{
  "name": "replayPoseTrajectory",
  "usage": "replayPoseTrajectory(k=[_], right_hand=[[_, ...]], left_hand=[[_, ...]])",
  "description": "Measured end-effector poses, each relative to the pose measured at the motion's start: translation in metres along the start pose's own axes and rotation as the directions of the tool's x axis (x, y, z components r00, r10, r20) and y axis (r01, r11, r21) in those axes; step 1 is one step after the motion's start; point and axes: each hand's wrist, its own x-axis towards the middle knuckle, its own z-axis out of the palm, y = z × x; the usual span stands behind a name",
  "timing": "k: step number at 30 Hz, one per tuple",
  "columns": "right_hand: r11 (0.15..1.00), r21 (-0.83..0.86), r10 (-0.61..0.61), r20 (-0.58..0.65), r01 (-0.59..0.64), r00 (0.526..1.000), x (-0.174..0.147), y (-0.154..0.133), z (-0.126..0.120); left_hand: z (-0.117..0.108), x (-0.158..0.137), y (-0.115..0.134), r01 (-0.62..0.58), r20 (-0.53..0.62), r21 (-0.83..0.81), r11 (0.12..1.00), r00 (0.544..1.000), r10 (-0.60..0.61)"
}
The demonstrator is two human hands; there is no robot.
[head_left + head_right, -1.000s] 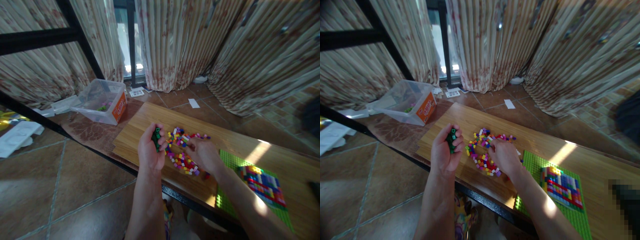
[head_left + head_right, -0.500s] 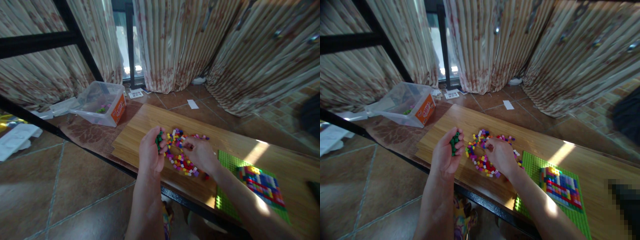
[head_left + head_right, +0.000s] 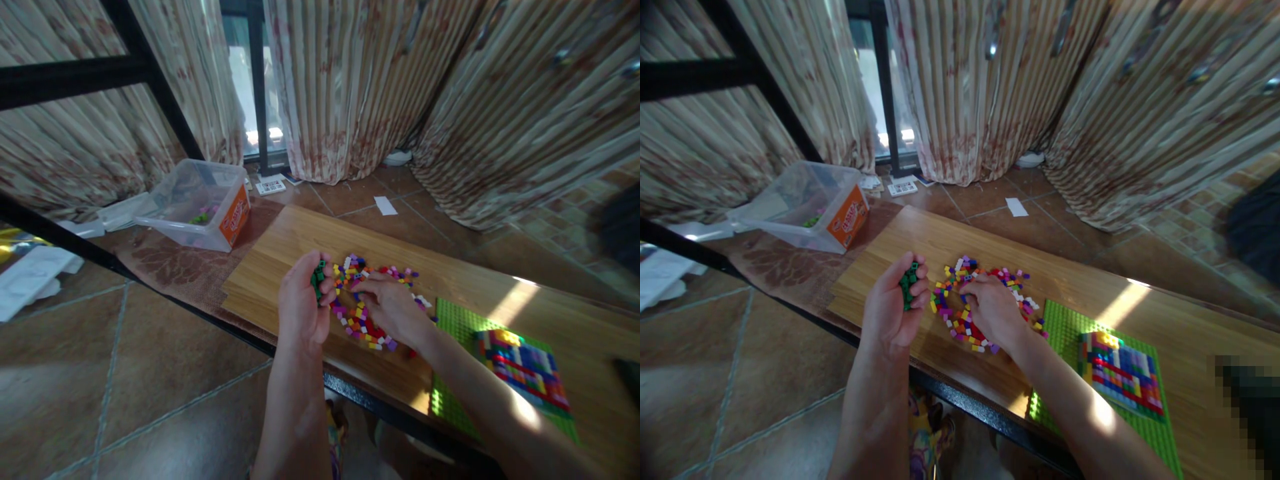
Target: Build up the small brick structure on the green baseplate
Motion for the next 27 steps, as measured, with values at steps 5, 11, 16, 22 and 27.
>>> replayPoseTrajectory(k=[5, 11, 16, 22, 27], right_hand=[[0.999, -0.005, 0.045, -0.007, -0.045, 0.999, 0.005, -0.001, 0.002], [0.998, -0.022, 0.062, -0.037, -0.062, 0.997, 0.01, 0.002, 0.004], [0.997, 0.023, 0.073, -0.057, -0.071, 0.996, 0.009, 0.005, 0.006], [0.947, 0.306, 0.14, -0.125, -0.096, 0.982, 0.0, 0.016, 0.004], [0.924, 0.354, 0.202, -0.124, -0.147, 0.971, -0.007, 0.014, 0.001]], left_hand=[[0.001, -0.001, 0.001, 0.011, -0.004, -0.015, 1.0, 1.0, -0.011], [0.001, -0.001, 0.001, 0.014, -0.004, -0.012, 1.0, 1.0, -0.014], [0.001, -0.001, 0.001, 0.02, 0.0, -0.01, 1.0, 1.0, -0.02], [-0.001, 0.0, 0.001, 0.009, -0.013, 0.019, 1.0, 1.0, -0.008], [0.0, 0.0, -0.001, 0.023, -0.007, 0.025, 0.999, 1.0, -0.023]])
